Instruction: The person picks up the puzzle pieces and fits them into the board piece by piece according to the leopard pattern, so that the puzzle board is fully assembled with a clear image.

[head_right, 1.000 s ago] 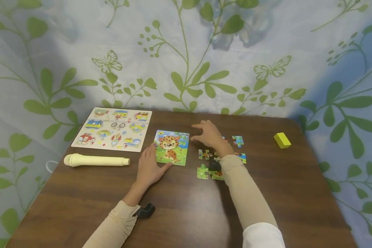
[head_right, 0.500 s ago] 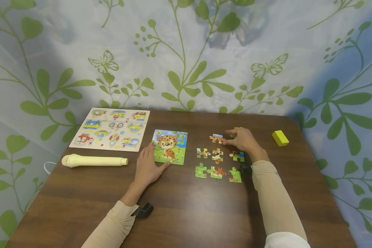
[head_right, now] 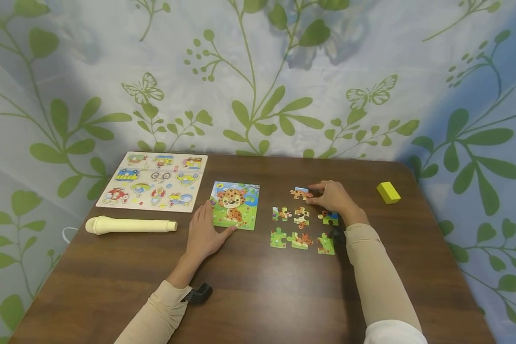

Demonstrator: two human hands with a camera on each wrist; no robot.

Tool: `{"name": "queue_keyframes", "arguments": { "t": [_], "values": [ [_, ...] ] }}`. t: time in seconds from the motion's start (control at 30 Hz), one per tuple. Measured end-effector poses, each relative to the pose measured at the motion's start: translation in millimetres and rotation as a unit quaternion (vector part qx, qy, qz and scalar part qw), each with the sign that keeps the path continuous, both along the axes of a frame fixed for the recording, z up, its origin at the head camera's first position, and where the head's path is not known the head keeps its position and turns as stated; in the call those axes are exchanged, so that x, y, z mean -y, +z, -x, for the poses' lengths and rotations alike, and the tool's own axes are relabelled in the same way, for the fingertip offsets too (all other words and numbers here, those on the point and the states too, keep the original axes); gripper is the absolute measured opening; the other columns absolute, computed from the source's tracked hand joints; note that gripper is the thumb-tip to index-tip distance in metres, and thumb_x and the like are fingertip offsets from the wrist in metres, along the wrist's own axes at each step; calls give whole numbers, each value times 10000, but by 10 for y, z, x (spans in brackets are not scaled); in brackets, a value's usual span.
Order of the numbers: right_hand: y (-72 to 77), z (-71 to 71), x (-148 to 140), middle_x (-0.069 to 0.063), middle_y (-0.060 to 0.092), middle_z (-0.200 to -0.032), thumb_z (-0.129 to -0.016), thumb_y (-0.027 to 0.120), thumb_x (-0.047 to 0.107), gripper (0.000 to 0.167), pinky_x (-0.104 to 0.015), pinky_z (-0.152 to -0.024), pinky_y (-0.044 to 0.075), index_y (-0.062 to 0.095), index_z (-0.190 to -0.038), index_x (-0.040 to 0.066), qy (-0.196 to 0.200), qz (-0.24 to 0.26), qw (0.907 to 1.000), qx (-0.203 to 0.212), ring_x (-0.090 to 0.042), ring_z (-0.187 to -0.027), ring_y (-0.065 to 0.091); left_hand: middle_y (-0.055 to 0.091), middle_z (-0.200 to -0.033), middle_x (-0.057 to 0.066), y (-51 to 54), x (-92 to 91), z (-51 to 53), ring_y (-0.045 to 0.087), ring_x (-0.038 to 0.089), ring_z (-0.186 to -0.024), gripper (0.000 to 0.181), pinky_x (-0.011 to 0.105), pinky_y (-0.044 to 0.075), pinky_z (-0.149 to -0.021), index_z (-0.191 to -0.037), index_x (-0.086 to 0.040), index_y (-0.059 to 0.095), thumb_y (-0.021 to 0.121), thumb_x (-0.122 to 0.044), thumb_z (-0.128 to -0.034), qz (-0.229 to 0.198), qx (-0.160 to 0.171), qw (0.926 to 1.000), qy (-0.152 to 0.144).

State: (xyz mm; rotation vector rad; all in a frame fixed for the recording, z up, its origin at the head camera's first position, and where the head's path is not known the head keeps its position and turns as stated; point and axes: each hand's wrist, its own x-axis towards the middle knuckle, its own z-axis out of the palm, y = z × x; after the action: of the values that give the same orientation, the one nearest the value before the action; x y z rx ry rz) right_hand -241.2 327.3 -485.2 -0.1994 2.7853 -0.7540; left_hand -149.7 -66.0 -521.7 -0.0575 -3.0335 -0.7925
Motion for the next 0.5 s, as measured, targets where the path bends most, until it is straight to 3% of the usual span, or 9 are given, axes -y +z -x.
{"name": "queue_keyframes", "arguments": {
  "t": [0.1,0.17,0.27,0.37,0.5],
  "values": [
    [-3,1,12,-241,606,-1283,-902,770,440,608,-484,-841,460,645,-1395,108,68,-116,9999,-50,-323,-961,536,267,-1672,192,-20,-3,-11,240,393,-1547,1109,569,235,-1249,-1617,2,207,697,-649,-865,23,22,10000,-16],
    [-2,10,21,-238,612,-1245,-913,762,428,578,-477,-822,451,657,-1380,104,166,-208,9996,-103,-315,-932,527,269,-1671,191,-29,-5,-17,242,391,-1547,1111,568,237,-1248,-1617,0,206,699,-650,-863,15,22,10000,-16],
    [5,34,33,-294,582,-1349,-932,744,407,543,-577,-944,486,666,-1361,84,442,-391,9980,-213,-425,-1100,565,274,-1669,194,-34,-6,-24,245,393,-1545,1111,569,241,-1246,-1617,2,206,703,-645,-862,-6,9,10000,-26],
    [18,66,55,-301,558,-1431,-936,736,403,517,-662,-1109,386,686,-1324,64,797,-660,9937,-434,-499,-1338,477,275,-1667,196,-30,-4,-22,244,394,-1545,1113,569,241,-1246,-1618,3,200,708,-638,-863,-14,8,10000,-28],
    [43,102,102,-219,681,-1248,-930,730,366,443,-618,-1046,449,727,-1234,44,1177,-1015,9845,-811,-441,-1223,551,281,-1664,195,-19,-5,-5,245,391,-1544,1110,570,244,-1244,-1617,1,204,711,-635,-862,-16,-33,10000,-8]
  ]
}}
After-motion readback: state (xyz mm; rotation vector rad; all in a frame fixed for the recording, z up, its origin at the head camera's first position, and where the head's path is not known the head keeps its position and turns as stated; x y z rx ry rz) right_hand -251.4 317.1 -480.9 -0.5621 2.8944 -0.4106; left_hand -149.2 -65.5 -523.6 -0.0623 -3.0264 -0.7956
